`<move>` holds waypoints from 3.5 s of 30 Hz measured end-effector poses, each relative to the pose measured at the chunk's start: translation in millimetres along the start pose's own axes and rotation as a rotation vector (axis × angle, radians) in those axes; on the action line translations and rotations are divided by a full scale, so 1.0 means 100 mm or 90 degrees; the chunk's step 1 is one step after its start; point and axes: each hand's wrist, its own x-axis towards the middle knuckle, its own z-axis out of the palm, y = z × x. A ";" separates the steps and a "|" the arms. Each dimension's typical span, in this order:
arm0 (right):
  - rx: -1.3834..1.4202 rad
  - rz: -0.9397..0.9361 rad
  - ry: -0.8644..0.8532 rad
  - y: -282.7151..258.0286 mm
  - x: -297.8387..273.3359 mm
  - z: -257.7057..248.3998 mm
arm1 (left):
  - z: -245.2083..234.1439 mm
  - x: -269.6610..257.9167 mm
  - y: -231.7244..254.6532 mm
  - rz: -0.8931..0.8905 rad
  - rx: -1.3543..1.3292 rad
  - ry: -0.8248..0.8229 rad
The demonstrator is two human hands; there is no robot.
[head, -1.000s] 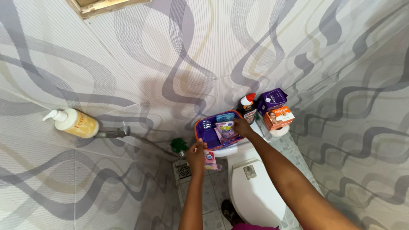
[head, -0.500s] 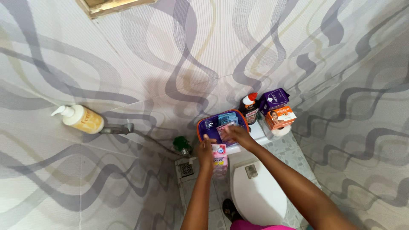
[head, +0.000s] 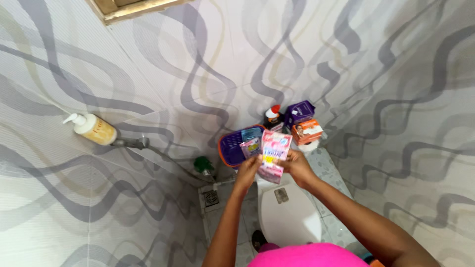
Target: The person unpacks various household items from a blue plastic bag and places them into a purple basket on a toilet tank. The items include a box of tissues, several packets of sanitary pads, and multiple sachets of cleaning powder. The person handles each item individually, opening packaging and arranging the contents within the basket.
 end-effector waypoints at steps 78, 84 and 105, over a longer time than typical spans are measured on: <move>-0.321 -0.093 -0.364 -1.30 -1.24 -0.77 | 1.13 -0.34 0.77 -0.189 -0.071 -0.461; -0.464 0.039 -0.457 -1.43 -1.30 -0.64 | 1.17 -0.31 0.85 -0.226 0.243 -0.536; -0.528 0.010 -0.450 -1.40 -1.22 -0.51 | 1.12 -0.37 1.03 -0.227 0.377 -0.487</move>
